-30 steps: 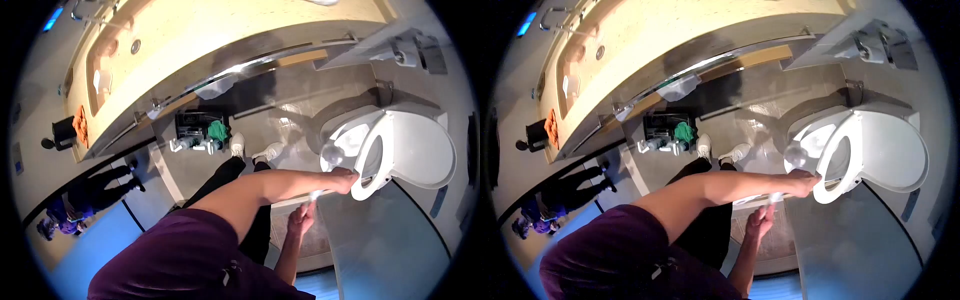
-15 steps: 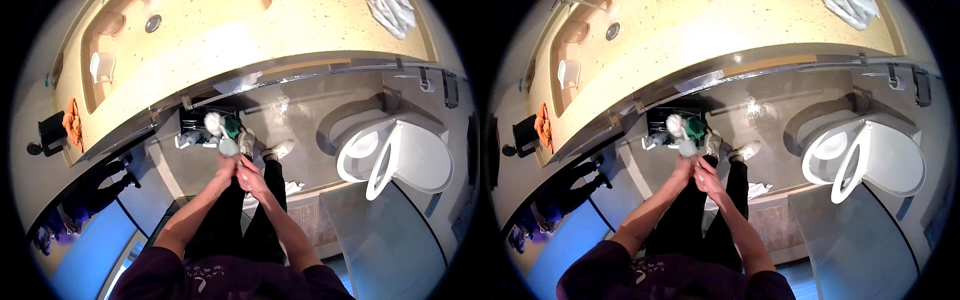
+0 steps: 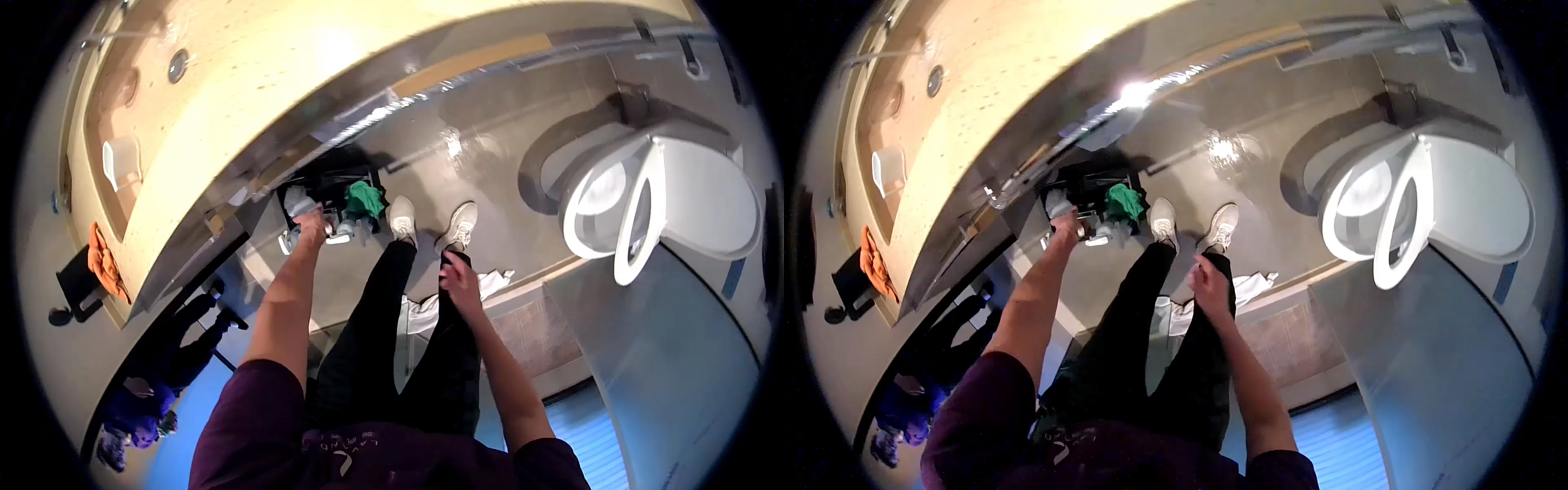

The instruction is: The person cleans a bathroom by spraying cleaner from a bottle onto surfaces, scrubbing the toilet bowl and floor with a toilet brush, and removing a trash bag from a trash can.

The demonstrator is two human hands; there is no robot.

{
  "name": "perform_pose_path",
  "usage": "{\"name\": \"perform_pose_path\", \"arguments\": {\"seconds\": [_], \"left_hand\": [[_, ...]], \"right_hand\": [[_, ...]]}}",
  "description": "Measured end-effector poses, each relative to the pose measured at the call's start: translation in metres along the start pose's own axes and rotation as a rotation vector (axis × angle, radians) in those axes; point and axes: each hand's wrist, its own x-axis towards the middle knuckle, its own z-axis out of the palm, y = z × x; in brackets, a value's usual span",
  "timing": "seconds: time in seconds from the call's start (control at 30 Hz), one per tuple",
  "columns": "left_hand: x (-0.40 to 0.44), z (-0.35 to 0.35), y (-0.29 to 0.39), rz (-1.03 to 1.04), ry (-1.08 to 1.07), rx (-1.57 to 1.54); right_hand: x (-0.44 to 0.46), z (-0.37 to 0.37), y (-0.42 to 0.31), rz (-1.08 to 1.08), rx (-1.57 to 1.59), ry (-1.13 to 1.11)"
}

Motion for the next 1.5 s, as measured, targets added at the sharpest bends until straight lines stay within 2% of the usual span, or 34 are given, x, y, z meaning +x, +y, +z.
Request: {"name": "perform_pose_path", "arguments": {"seconds": [0.03, 0.1, 0.13, 0.2, 0.23, 0.27, 0.3, 0.37, 0.4, 0.53, 0.57, 0.6, 0.67, 0.7, 0.73, 0.8, 0.87, 0.93, 1.07, 1.13, 1.2, 1.3, 1.33, 1.4, 1.43, 1.5], "left_hand": [[0.000, 0.004, 0.006, -0.025, 0.036, 0.122], [0.003, 0.015, 0.010, 0.140, -0.139, 0.426], [-0.014, 0.026, 0.013, 0.285, -0.277, 0.469], [-0.051, 0.046, 0.011, 0.344, -0.583, 0.466], [-0.100, 0.062, 0.017, 0.457, -0.568, 0.542], [-0.104, 0.076, 0.014, 0.364, -0.697, 0.605], [-0.127, 0.085, 0.008, 0.413, -0.856, 0.618], [-0.189, 0.112, 0.004, 0.439, -0.905, 0.828], [-0.211, 0.125, -0.008, 0.301, -1.010, 0.639], [-0.277, 0.166, -0.041, 0.257, -1.089, 0.959], [-0.276, 0.172, -0.051, 0.201, -1.118, 0.925], [-0.290, 0.184, -0.060, 0.224, -1.077, 0.991], [-0.332, 0.191, -0.070, 0.258, -1.036, 1.042], [-0.344, 0.200, -0.078, 0.249, -1.031, 1.045], [-0.342, 0.204, -0.088, 0.200, -0.984, 1.027], [-0.363, 0.207, -0.100, 0.176, -0.913, 1.068], [-0.373, 0.214, -0.112, 0.169, -0.853, 1.080], [-0.372, 0.211, -0.125, 0.096, -0.755, 1.092], [-0.367, 0.209, -0.140, 0.063, -0.651, 1.052], [-0.370, 0.214, -0.143, 0.047, -0.654, 1.030], [-0.371, 0.223, -0.145, 0.050, -0.666, 1.016], [-0.378, 0.236, -0.147, 0.041, -0.685, 1.000], [-0.387, 0.245, -0.147, 0.055, -0.693, 0.973], [-0.391, 0.248, -0.147, 0.061, -0.713, 0.848], [-0.392, 0.250, -0.147, 0.052, -0.711, 0.838], [-0.389, 0.249, -0.145, 0.043, -0.731, 0.897]], "right_hand": [[-0.018, -0.020, -0.015, 0.197, 0.174, 0.107], [-0.044, -0.067, 0.011, 0.330, 0.169, 0.223], [-0.053, -0.088, 0.026, 0.364, 0.098, 0.279], [-0.073, -0.112, 0.047, 0.445, 0.059, 0.393], [-0.082, -0.124, 0.055, 0.480, 0.095, 0.446], [-0.087, -0.132, 0.073, 0.521, 0.180, 0.471], [-0.091, -0.140, 0.072, 0.580, 0.274, 0.522], [-0.093, -0.160, 0.097, 0.634, 0.449, 0.576], [-0.092, -0.172, 0.117, 0.634, 0.419, 0.606], [-0.068, -0.246, 0.181, 0.596, 0.473, 0.835], [-0.056, -0.268, 0.196, 0.594, 0.525, 0.883], [-0.038, -0.287, 0.230, 0.583, 0.465, 0.968], [-0.018, -0.347, 0.236, 0.518, 0.630, 0.897], [0.003, -0.379, 0.260, 0.531, 0.573, 0.797], [0.014, -0.405, 0.242, 0.487, 0.489, 0.872], [0.052, -0.455, 0.241, 0.374, 0.658, 0.926], [0.087, -0.511, 0.217, 0.361, 0.895, 0.912], [0.142, -0.552, 0.249, 0.138, 1.000, 0.953], [0.189, -0.644, 0.224, 0.090, 1.319, 1.151], [0.211, -0.676, 0.238, 0.024, 1.427, 1.135], [0.221, -0.696, 0.247, -0.046, 1.522, 1.109], [0.227, -0.707, 0.277, 0.044, 1.638, 1.107], [0.238, -0.701, 0.313, -0.242, 0.924, 1.301], [0.241, -0.700, 0.306, -0.354, 0.945, 1.353], [0.224, -0.713, 0.272, -0.166, 1.686, 1.225], [0.204, -0.705, 0.259, -0.168, 1.586, 1.277]]}}
